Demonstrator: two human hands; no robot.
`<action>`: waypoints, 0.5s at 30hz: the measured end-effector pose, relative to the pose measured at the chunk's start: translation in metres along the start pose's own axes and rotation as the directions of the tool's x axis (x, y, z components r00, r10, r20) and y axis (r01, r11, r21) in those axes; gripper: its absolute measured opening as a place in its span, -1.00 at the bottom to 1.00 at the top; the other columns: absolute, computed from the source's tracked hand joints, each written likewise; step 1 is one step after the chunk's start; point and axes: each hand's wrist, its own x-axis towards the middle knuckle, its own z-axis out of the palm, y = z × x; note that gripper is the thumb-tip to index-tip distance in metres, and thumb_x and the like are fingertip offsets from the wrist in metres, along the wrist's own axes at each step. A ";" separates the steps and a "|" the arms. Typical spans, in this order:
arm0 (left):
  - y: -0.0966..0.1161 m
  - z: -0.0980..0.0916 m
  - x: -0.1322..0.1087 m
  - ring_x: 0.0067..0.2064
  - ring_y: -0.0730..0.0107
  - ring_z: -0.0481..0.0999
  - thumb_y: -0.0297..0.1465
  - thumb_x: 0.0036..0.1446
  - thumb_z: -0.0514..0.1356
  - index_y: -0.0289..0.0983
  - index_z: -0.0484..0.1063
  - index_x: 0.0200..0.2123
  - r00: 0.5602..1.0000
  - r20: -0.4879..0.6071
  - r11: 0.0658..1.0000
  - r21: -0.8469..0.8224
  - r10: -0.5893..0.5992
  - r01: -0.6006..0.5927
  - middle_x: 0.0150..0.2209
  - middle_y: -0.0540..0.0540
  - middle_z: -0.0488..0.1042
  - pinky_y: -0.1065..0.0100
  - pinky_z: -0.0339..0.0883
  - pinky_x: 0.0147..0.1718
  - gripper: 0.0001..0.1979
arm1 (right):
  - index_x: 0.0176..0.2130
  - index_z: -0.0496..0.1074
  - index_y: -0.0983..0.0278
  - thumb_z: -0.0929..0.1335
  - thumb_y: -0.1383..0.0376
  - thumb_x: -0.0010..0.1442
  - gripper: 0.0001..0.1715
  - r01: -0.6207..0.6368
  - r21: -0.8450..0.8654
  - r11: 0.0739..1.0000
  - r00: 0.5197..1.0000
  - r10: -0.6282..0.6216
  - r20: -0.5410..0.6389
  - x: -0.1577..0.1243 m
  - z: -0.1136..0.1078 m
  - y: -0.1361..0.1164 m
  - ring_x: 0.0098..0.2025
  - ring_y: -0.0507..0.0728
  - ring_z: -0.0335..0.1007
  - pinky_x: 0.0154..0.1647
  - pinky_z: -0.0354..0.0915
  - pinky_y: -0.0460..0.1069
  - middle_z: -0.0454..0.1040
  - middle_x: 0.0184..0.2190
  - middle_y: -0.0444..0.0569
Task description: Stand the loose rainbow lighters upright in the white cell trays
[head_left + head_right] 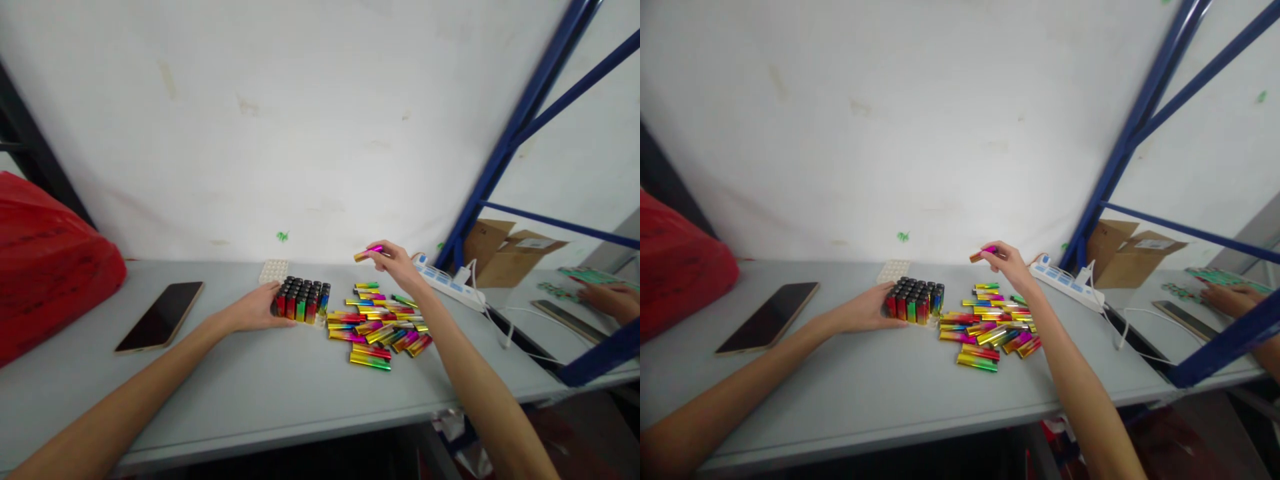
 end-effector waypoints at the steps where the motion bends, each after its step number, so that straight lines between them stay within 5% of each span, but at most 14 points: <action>1: -0.001 0.000 0.000 0.12 -0.21 0.60 0.21 -0.02 0.43 -0.21 0.54 0.05 1.000 0.001 1.000 0.003 0.004 -0.004 0.07 -0.26 0.61 -0.01 0.47 0.20 -0.25 | -0.15 0.51 0.23 0.52 -0.22 0.15 -0.38 -0.007 0.062 0.998 1.000 0.008 -0.010 0.003 0.010 -0.002 -0.43 0.03 0.24 -0.36 0.28 -0.02 0.39 -0.43 -0.18; 7: -0.001 0.001 -0.001 0.11 -0.19 0.62 0.18 -0.01 0.45 -0.22 0.54 0.10 1.000 -0.024 1.000 -0.008 0.016 -0.017 0.10 -0.26 0.62 0.02 0.50 0.17 -0.24 | -0.23 0.35 0.18 0.44 -0.29 0.25 -0.37 -0.133 0.414 0.900 0.986 0.077 0.150 -0.011 0.063 0.004 -0.40 0.03 0.37 -0.32 0.43 -0.02 0.44 -0.38 -0.16; 12: -0.003 0.003 -0.002 0.07 -0.11 0.65 0.18 -0.04 0.47 -0.17 0.57 0.11 0.997 -0.064 0.996 -0.077 0.048 -0.053 0.05 -0.19 0.66 0.11 0.51 0.14 -0.23 | -0.20 0.35 0.17 0.48 -0.28 0.20 -0.36 -0.257 0.425 0.868 0.949 0.143 0.280 -0.028 0.082 0.006 -0.62 -0.08 -0.13 -0.61 -0.08 -0.15 0.10 -0.56 -0.35; 15: -0.008 0.004 -0.002 0.07 -0.12 0.65 0.19 -0.07 0.48 -0.16 0.58 0.08 0.995 -0.085 0.996 -0.075 0.043 -0.049 0.03 -0.18 0.67 0.11 0.50 0.13 -0.23 | -0.37 0.32 0.21 0.41 -0.38 0.18 -0.27 -0.304 0.381 0.873 0.940 0.211 0.268 -0.030 0.090 0.006 -0.62 -0.08 -0.18 -0.61 -0.18 -0.14 0.05 -0.60 -0.32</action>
